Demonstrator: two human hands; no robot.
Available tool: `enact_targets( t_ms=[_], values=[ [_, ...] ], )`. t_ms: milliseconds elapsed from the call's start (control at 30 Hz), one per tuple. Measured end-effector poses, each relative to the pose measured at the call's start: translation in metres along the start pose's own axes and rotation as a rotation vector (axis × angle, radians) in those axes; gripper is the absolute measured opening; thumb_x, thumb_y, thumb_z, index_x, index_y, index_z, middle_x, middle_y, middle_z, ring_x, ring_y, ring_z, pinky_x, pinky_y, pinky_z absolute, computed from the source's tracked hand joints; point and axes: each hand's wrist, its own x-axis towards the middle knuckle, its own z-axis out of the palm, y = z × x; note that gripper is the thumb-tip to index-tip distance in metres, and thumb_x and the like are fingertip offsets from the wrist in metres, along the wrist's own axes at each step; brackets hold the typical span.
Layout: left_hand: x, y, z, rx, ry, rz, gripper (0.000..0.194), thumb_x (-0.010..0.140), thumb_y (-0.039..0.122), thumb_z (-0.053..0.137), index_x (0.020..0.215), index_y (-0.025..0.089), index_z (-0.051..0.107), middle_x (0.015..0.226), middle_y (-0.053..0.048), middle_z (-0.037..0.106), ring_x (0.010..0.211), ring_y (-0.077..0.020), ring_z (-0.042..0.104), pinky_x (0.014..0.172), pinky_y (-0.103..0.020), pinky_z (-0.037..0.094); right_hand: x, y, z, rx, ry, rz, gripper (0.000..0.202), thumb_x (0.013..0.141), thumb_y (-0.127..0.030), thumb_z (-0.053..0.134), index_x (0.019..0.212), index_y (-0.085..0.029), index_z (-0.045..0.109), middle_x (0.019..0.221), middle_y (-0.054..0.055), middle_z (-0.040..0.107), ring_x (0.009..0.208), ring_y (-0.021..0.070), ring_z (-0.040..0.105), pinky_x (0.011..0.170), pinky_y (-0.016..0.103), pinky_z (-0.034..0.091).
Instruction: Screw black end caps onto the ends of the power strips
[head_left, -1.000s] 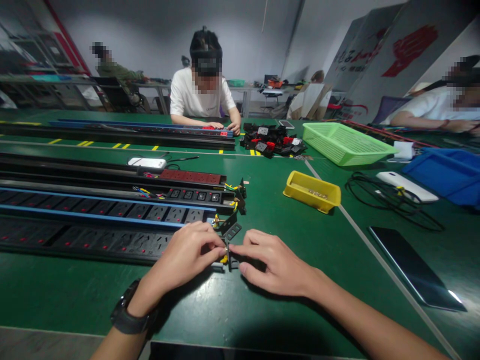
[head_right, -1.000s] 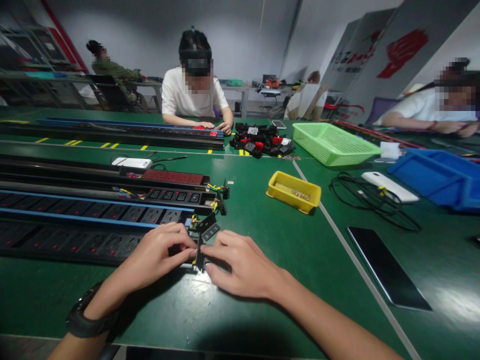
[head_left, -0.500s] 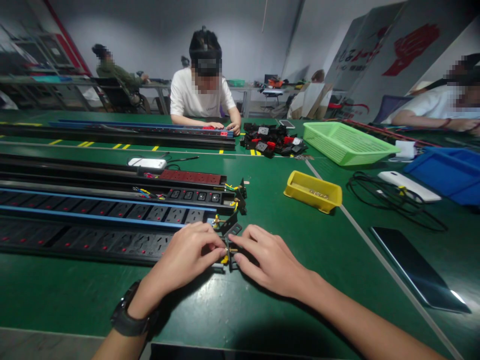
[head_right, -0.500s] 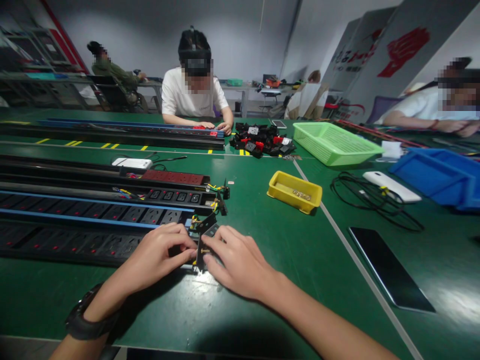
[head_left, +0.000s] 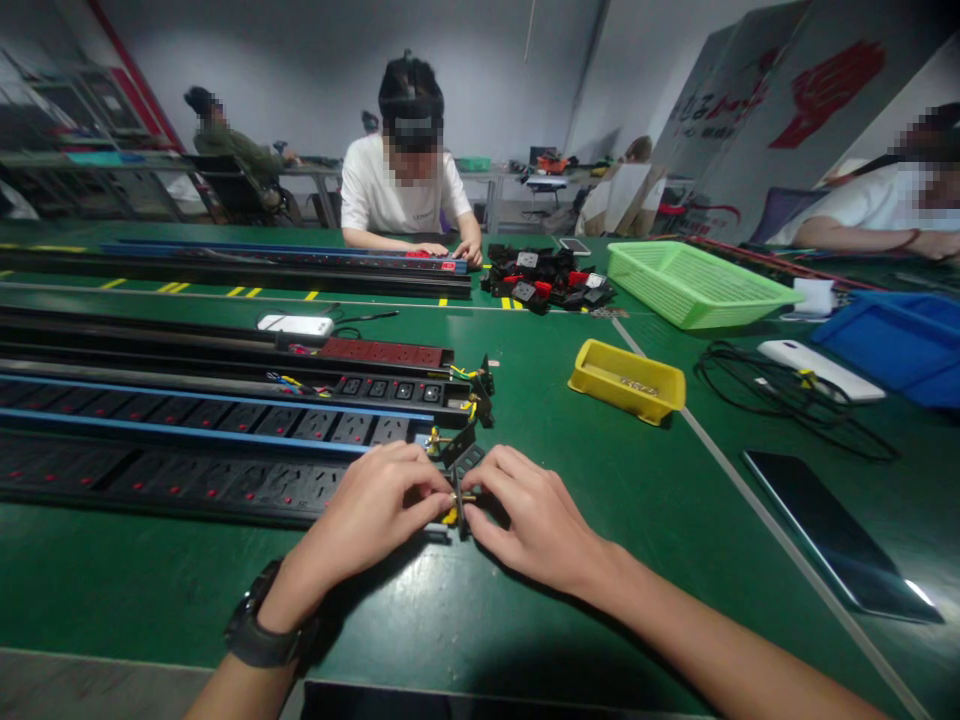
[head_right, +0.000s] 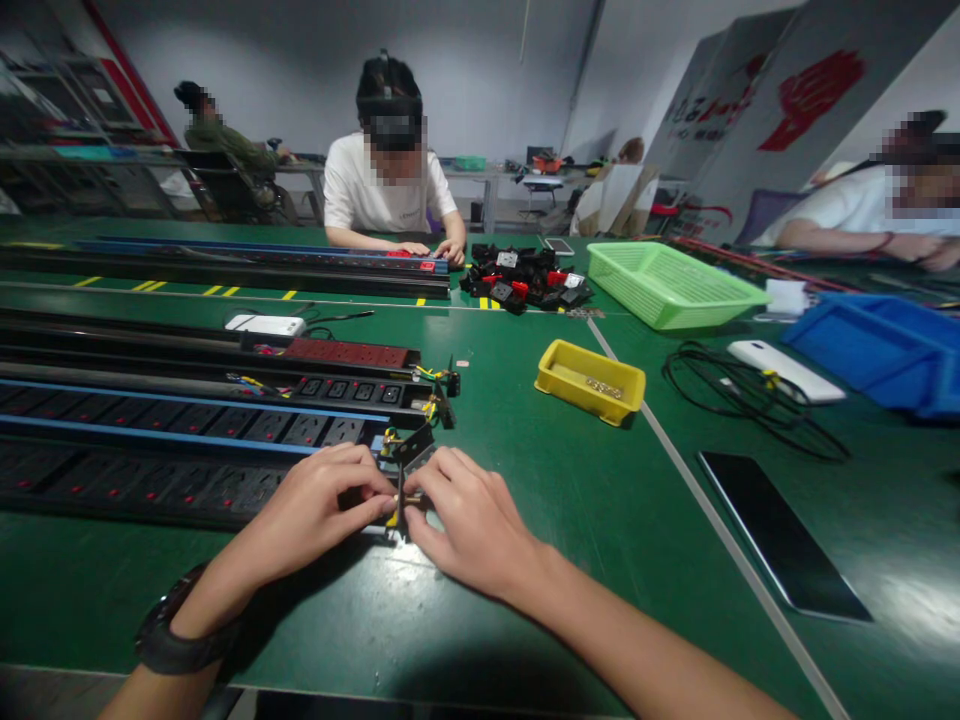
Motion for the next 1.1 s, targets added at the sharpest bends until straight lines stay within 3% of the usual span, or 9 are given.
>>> enact_targets(
  t_ms=[133, 233, 400, 533, 667, 833, 1000, 1100],
  values=[
    [-0.001, -0.001, 0.001, -0.004, 0.009, 0.007, 0.014, 0.095, 0.027, 0.068, 0.083, 0.022, 0.073, 0.080, 0.000, 0.065, 0.081, -0.0178, 0.057, 0.073, -0.029, 0.035, -0.001, -0.002, -0.006, -0.043, -0.017, -0.056, 0.015, 0.095, -0.023, 0.058, 0.105, -0.020, 0.070, 0.097, 0.006, 0.064, 0.089, 0.0205, 0.054, 0.068, 0.031, 0.040],
    [-0.001, -0.001, 0.001, -0.006, 0.014, 0.010, 0.014, 0.095, 0.029, 0.068, 0.084, 0.022, 0.073, 0.082, 0.001, 0.066, 0.082, -0.0177, 0.057, 0.074, -0.029, 0.035, -0.003, -0.002, -0.008, 0.023, 0.075, -0.120, 0.014, 0.094, -0.021, 0.057, 0.094, -0.020, 0.071, 0.088, 0.005, 0.062, 0.081, 0.0187, 0.052, 0.067, 0.031, 0.039],
    [-0.001, -0.002, 0.001, -0.005, 0.010, 0.012, 0.015, 0.096, 0.029, 0.066, 0.085, 0.022, 0.073, 0.082, 0.001, 0.066, 0.083, -0.0175, 0.057, 0.074, -0.029, 0.035, -0.003, -0.001, -0.009, -0.007, 0.028, -0.099, 0.024, 0.093, -0.023, 0.059, 0.113, -0.019, 0.071, 0.097, 0.008, 0.065, 0.087, 0.0208, 0.053, 0.068, 0.032, 0.040],
    [-0.002, -0.001, 0.001, 0.000, 0.017, 0.016, 0.015, 0.096, 0.030, 0.067, 0.085, 0.023, 0.073, 0.082, 0.001, 0.066, 0.082, -0.0173, 0.058, 0.074, -0.029, 0.036, -0.004, 0.001, -0.009, 0.100, 0.095, -0.156, 0.018, 0.092, -0.018, 0.056, 0.099, -0.019, 0.073, 0.087, 0.005, 0.063, 0.080, 0.0184, 0.051, 0.068, 0.032, 0.041],
    [-0.002, -0.001, 0.001, 0.001, 0.019, 0.016, 0.015, 0.095, 0.030, 0.067, 0.083, 0.022, 0.073, 0.080, 0.001, 0.066, 0.081, -0.0172, 0.058, 0.072, -0.029, 0.036, -0.004, 0.001, -0.011, 0.098, 0.068, -0.093, 0.024, 0.090, -0.019, 0.060, 0.111, -0.018, 0.072, 0.093, 0.007, 0.065, 0.084, 0.0196, 0.053, 0.069, 0.033, 0.041],
    [0.000, 0.000, 0.001, 0.004, 0.017, 0.014, 0.015, 0.095, 0.030, 0.067, 0.084, 0.023, 0.074, 0.080, 0.000, 0.066, 0.081, -0.0174, 0.058, 0.072, -0.029, 0.036, -0.003, 0.005, -0.015, 0.296, 0.095, -0.089, 0.017, 0.092, -0.016, 0.056, 0.083, -0.018, 0.070, 0.077, 0.003, 0.061, 0.076, 0.0164, 0.053, 0.070, 0.032, 0.041],
    [-0.001, 0.003, -0.002, 0.016, 0.008, 0.003, 0.014, 0.095, 0.029, 0.065, 0.085, 0.023, 0.073, 0.080, 0.000, 0.066, 0.081, -0.0178, 0.059, 0.073, -0.029, 0.038, -0.003, 0.007, -0.011, 0.111, 0.028, -0.034, 0.024, 0.089, -0.018, 0.061, 0.110, -0.019, 0.072, 0.090, 0.005, 0.063, 0.085, 0.0197, 0.054, 0.071, 0.032, 0.041],
    [-0.004, 0.008, -0.004, -0.004, 0.008, -0.020, 0.019, 0.094, 0.040, 0.067, 0.090, 0.022, 0.072, 0.085, -0.001, 0.066, 0.083, -0.0190, 0.060, 0.074, -0.030, 0.041, -0.005, 0.004, -0.008, 0.046, -0.012, -0.062, 0.024, 0.092, -0.020, 0.059, 0.112, -0.020, 0.072, 0.089, 0.005, 0.061, 0.084, 0.0196, 0.052, 0.069, 0.032, 0.039]
  ],
)
